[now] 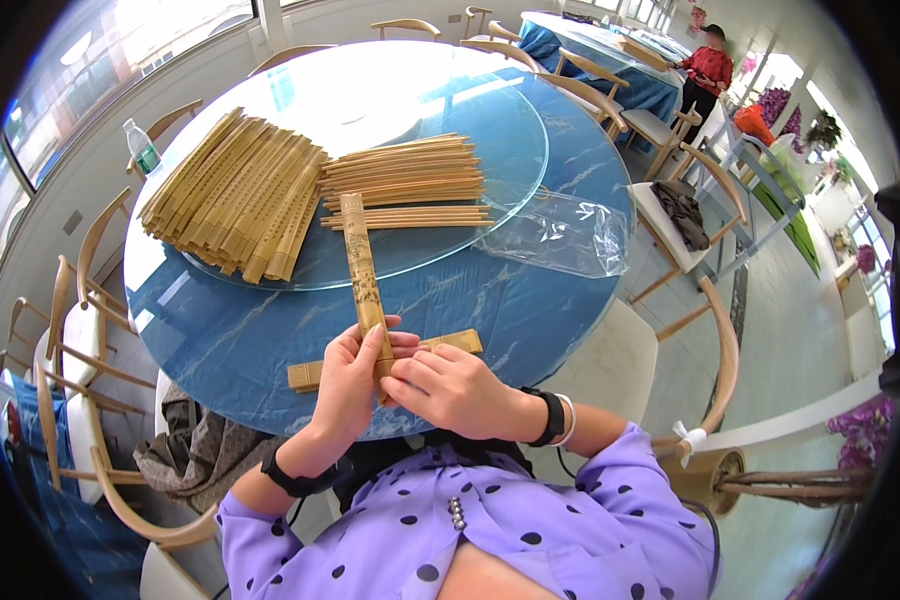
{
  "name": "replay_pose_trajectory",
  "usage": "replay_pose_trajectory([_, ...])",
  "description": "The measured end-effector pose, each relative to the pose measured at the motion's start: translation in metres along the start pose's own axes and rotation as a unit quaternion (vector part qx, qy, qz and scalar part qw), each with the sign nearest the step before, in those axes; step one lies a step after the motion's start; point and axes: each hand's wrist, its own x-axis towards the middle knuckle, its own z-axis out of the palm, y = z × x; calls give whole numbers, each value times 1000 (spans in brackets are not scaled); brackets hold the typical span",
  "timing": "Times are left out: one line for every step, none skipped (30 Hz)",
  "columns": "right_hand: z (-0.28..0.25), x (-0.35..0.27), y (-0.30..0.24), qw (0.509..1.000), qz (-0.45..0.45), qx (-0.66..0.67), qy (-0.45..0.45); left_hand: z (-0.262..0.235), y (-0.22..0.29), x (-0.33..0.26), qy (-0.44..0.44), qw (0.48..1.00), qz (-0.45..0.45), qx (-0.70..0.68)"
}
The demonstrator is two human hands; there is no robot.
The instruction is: The person repeatedly picks up flat bamboo strips and thin bamboo sticks from a glass table, aligns them, and slides the sticks into slots on the strips to form fan-like assemblies. The person places each completed assembly back on the table and repeats the process with new components.
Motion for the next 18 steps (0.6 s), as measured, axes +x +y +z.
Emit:
replay_pose_trajectory([1,-2,0,1000,-5,0,1,2,1,-1,-7,1000,7,9])
replay_pose_trajectory([1,-3,0,1000,1,4,9,6,2,-1,-7,1000,1,14])
replay_pose_trajectory([2,-4,-1,1000,5,10,16,8,3,-1,-4,1000,-4,17])
replay_pose_trajectory([3,-4,-1,1000,9,16,23,10,4,-2,-1,1000,-8,21])
replay_pose_trajectory([2,-5,-2,1000,20,18,16,11,4,-1,1,1000,-7,19])
replay_pose_trajectory([4,-5,-1,999,21,15,21,13,6,-2,11,1000,-1,17])
replay_pose_trajectory([7,-7,1,999,22,12,25,16,7,-3,20,1000,5,15])
replay_pose_trajectory([8,-7,3,999,23,8,29,17,8,-3,30,999,12,12])
replay_pose_trajectory([7,-7,4,998,40,24,35,14,8,-2,24,999,27,36])
replay_pose_trajectory([5,-4,7,997,56,40,40,9,10,-1,19,997,42,59])
replay_pose_trajectory([3,-3,10,995,73,56,45,4,12,2,13,995,57,82])
replay_pose_trajectory([2,-3,11,993,85,72,41,2,21,4,13,993,80,85])
replay_pose_trajectory([-2,-4,12,991,98,87,36,-1,36,10,34,981,122,146])
replay_pose_trajectory([-4,-6,13,988,112,103,32,-11,52,19,62,969,146,192])
replay_pose_trajectory([-5,-9,13,987,115,105,43,-25,70,32,77,946,187,254])
replay_pose_trajectory([-7,-12,14,987,119,98,45,-52,87,47,104,910,240,323])
replay_pose_trajectory([-7,-17,16,987,120,94,45,-78,107,64,143,849,305,408])
replay_pose_trajectory([-7,-23,19,987,122,91,46,-95,133,75,192,798,321,472])
